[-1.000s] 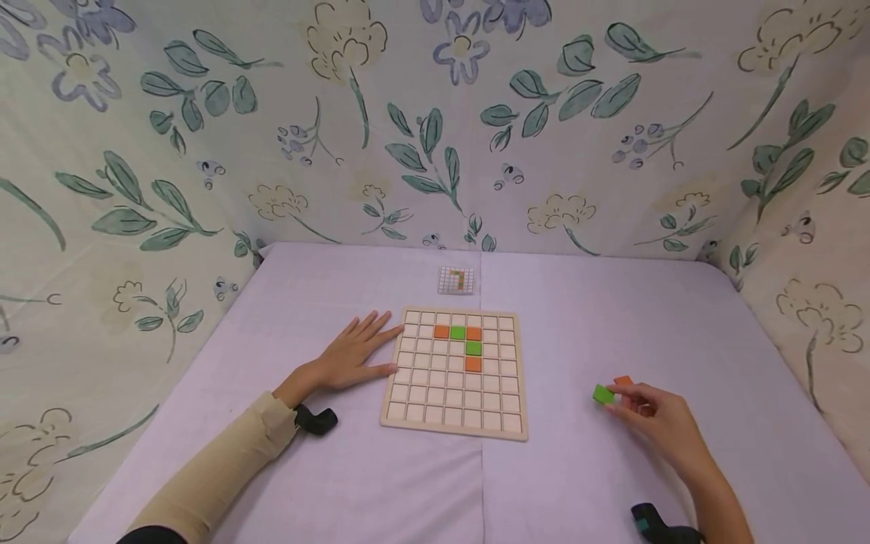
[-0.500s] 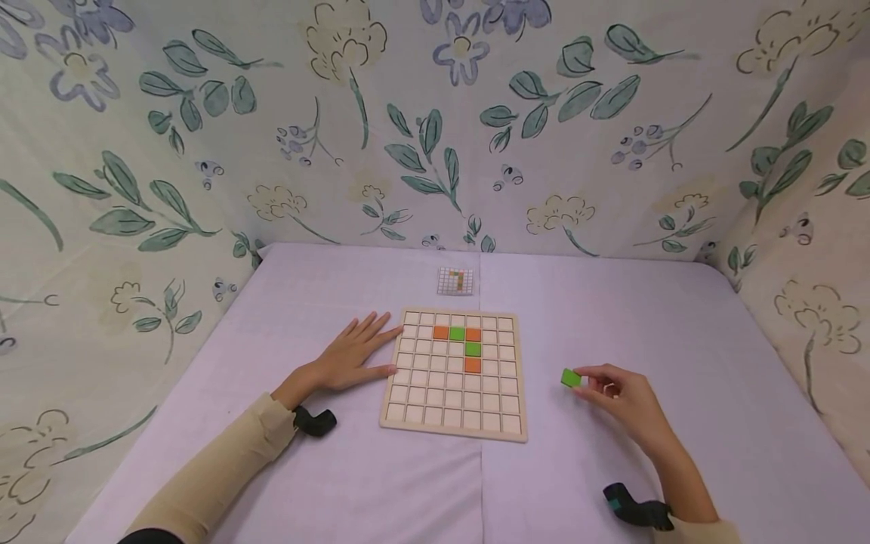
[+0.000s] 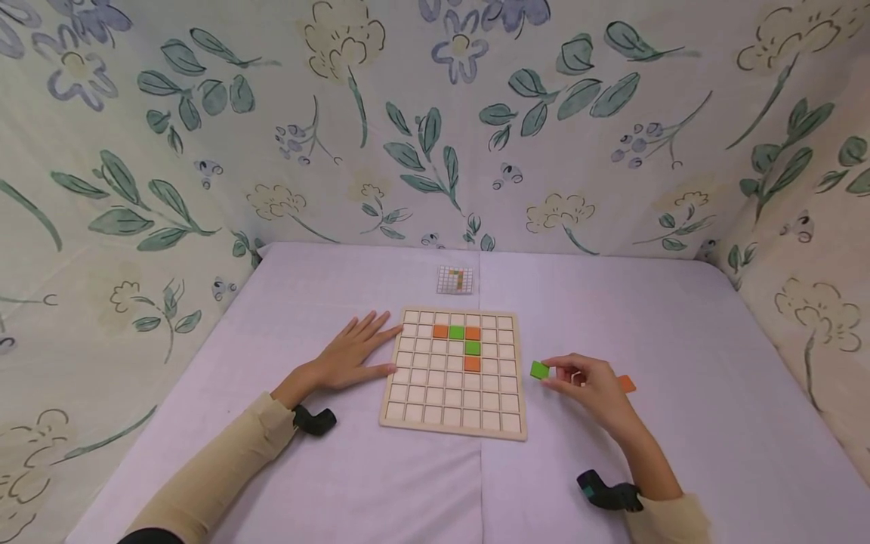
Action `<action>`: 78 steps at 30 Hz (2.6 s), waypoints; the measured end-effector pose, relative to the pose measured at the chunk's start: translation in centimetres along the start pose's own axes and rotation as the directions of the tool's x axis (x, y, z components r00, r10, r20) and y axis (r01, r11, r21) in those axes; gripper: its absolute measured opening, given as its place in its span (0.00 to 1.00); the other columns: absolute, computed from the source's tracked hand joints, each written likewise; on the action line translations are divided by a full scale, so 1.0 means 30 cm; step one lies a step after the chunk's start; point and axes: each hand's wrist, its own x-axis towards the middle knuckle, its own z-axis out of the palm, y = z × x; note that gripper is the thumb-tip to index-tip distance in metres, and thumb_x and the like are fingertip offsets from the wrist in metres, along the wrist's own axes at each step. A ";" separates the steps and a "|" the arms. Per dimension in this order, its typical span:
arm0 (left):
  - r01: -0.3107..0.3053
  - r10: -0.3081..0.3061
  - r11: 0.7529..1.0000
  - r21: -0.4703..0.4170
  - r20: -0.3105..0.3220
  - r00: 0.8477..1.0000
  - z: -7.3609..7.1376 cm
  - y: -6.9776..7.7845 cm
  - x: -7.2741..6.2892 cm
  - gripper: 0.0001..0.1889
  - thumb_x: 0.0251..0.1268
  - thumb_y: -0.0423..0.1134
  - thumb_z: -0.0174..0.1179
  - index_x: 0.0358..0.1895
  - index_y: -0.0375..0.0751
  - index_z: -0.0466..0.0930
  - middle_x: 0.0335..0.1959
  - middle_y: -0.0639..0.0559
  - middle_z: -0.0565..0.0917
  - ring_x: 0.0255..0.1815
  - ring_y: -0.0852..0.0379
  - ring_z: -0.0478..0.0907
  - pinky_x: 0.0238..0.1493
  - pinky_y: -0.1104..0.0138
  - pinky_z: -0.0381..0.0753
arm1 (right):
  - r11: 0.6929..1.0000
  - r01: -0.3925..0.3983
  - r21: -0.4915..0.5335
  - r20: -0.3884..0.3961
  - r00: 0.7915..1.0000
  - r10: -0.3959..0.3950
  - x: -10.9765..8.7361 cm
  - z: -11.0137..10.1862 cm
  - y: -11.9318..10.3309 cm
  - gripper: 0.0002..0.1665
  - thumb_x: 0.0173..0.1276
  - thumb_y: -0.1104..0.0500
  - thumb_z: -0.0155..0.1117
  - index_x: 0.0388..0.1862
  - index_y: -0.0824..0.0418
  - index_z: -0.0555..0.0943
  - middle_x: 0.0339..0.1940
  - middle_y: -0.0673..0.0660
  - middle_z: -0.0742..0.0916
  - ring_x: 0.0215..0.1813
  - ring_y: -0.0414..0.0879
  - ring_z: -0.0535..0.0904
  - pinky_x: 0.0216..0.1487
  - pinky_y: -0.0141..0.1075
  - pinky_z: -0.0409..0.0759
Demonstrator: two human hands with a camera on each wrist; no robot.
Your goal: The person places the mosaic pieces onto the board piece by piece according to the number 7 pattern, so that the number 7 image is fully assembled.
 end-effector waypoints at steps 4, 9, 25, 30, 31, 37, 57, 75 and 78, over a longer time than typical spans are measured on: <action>0.001 -0.001 1.000 -0.003 0.001 1.000 0.001 0.001 -0.001 0.44 0.67 0.76 0.38 0.81 0.62 0.44 0.82 0.50 0.40 0.81 0.45 0.33 0.76 0.48 0.31 | 0.999 0.032 0.024 0.019 0.999 -0.032 0.010 0.021 -0.006 0.15 0.59 0.65 0.76 0.46 0.66 0.87 0.27 0.53 0.77 0.29 0.42 0.71 0.25 0.30 0.69; 0.000 0.000 1.000 0.006 -0.003 1.000 0.001 -0.001 0.000 0.44 0.67 0.76 0.37 0.81 0.63 0.43 0.82 0.50 0.40 0.81 0.46 0.32 0.76 0.48 0.31 | 0.999 0.029 0.039 0.042 0.999 -0.030 0.026 0.047 -0.025 0.15 0.59 0.64 0.76 0.46 0.64 0.87 0.26 0.52 0.77 0.29 0.43 0.70 0.26 0.30 0.69; 0.005 -0.005 1.000 0.003 0.006 1.000 -0.005 0.002 -0.003 0.44 0.67 0.76 0.38 0.81 0.62 0.43 0.82 0.50 0.40 0.81 0.46 0.32 0.76 0.49 0.30 | 0.987 0.018 0.160 0.151 0.988 -0.042 0.077 0.153 -0.079 0.16 0.58 0.64 0.77 0.46 0.66 0.87 0.25 0.51 0.77 0.29 0.43 0.70 0.29 0.30 0.69; 0.001 -0.001 1.000 0.004 0.000 1.000 -0.005 0.002 -0.002 0.43 0.68 0.75 0.39 0.82 0.61 0.44 0.82 0.49 0.40 0.81 0.45 0.33 0.76 0.47 0.31 | 0.983 0.028 0.182 0.168 0.984 -0.059 0.088 0.181 -0.096 0.16 0.58 0.64 0.77 0.45 0.67 0.87 0.25 0.50 0.77 0.29 0.42 0.70 0.28 0.30 0.70; 0.003 -0.003 1.000 0.005 0.003 1.000 -0.005 0.002 -0.002 0.43 0.68 0.75 0.39 0.81 0.62 0.44 0.82 0.49 0.40 0.81 0.45 0.32 0.76 0.48 0.31 | 0.982 0.032 0.184 0.169 0.984 -0.064 0.091 0.186 -0.098 0.16 0.58 0.64 0.77 0.45 0.67 0.87 0.25 0.49 0.77 0.29 0.42 0.71 0.29 0.30 0.70; 0.014 -0.014 1.000 -0.001 0.016 1.000 -0.007 0.005 0.001 0.43 0.68 0.76 0.38 0.81 0.63 0.43 0.82 0.51 0.38 0.81 0.48 0.30 0.76 0.49 0.29 | 0.982 0.063 0.177 0.189 0.977 -0.097 0.101 0.210 -0.108 0.16 0.58 0.64 0.77 0.45 0.68 0.87 0.26 0.50 0.77 0.29 0.41 0.70 0.29 0.29 0.70; 0.010 -0.011 1.000 0.008 0.017 1.000 -0.009 0.007 -0.002 0.44 0.67 0.76 0.38 0.81 0.62 0.44 0.82 0.50 0.39 0.81 0.47 0.31 0.76 0.48 0.31 | 0.992 0.057 0.117 0.232 0.969 -0.083 0.106 0.257 -0.121 0.15 0.59 0.65 0.76 0.46 0.65 0.87 0.25 0.50 0.76 0.28 0.42 0.69 0.26 0.30 0.68; 0.006 -0.006 1.000 0.004 0.004 1.000 0.000 0.000 0.001 0.43 0.68 0.76 0.38 0.81 0.62 0.44 0.82 0.50 0.39 0.81 0.45 0.32 0.76 0.48 0.30 | 0.992 0.050 0.112 0.212 0.974 -0.074 0.106 0.265 -0.127 0.16 0.56 0.65 0.78 0.44 0.66 0.88 0.25 0.50 0.76 0.28 0.42 0.69 0.26 0.30 0.68; 0.002 -0.002 1.000 0.004 0.002 1.000 0.000 -0.002 0.002 0.43 0.68 0.76 0.38 0.81 0.62 0.44 0.82 0.50 0.39 0.81 0.46 0.32 0.76 0.48 0.30 | 0.993 0.037 0.111 0.216 0.975 -0.061 0.108 0.264 -0.130 0.16 0.56 0.66 0.78 0.44 0.65 0.88 0.25 0.50 0.77 0.28 0.42 0.70 0.26 0.29 0.68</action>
